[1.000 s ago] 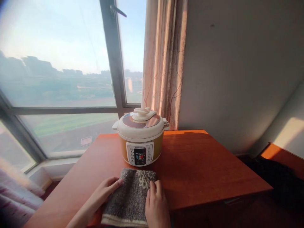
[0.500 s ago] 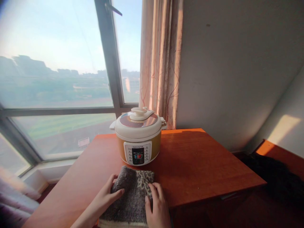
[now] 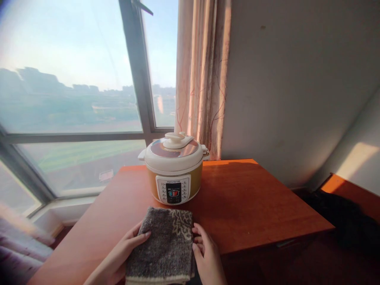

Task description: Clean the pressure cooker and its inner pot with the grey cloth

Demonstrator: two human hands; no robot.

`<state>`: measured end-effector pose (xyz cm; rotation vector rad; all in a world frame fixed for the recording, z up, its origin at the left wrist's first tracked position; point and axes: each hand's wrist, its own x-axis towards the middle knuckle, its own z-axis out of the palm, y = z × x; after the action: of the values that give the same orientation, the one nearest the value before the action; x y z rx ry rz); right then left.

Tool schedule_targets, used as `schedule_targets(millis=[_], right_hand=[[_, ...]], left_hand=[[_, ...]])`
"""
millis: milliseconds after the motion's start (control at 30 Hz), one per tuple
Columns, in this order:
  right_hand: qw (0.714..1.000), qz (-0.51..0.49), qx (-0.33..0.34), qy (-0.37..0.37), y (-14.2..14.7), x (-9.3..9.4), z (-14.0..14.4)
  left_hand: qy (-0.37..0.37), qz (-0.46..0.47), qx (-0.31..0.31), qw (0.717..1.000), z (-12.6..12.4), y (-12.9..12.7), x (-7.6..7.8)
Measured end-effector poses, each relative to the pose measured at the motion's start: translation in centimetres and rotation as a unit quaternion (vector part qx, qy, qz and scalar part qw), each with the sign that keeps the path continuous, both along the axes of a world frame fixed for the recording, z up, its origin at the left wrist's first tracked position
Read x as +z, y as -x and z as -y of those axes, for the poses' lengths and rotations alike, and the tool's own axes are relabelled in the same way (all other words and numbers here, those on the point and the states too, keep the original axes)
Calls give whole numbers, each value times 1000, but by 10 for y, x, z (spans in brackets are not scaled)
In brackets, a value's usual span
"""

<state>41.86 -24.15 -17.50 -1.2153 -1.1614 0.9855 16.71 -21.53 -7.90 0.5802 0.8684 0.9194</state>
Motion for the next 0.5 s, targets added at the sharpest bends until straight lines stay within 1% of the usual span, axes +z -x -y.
schedule_targets(millis=[133, 233, 367, 433, 500], right_hand=[[998, -58, -8, 12, 0, 2, 0], [995, -98, -8, 22, 0, 0, 0], [988, -142, -22, 57, 3, -1, 0], [984, -157, -35, 74, 9, 1, 1], [981, -168, -29, 89, 17, 7, 3]], left_hand=[[9, 16, 24, 1000, 2, -1, -5], [7, 20, 29, 999, 4, -3, -4], [-6, 20, 32, 999, 9, -9, 5], [-12, 31, 35, 999, 10, -13, 11], [-15, 46, 35, 998, 10, -18, 15]])
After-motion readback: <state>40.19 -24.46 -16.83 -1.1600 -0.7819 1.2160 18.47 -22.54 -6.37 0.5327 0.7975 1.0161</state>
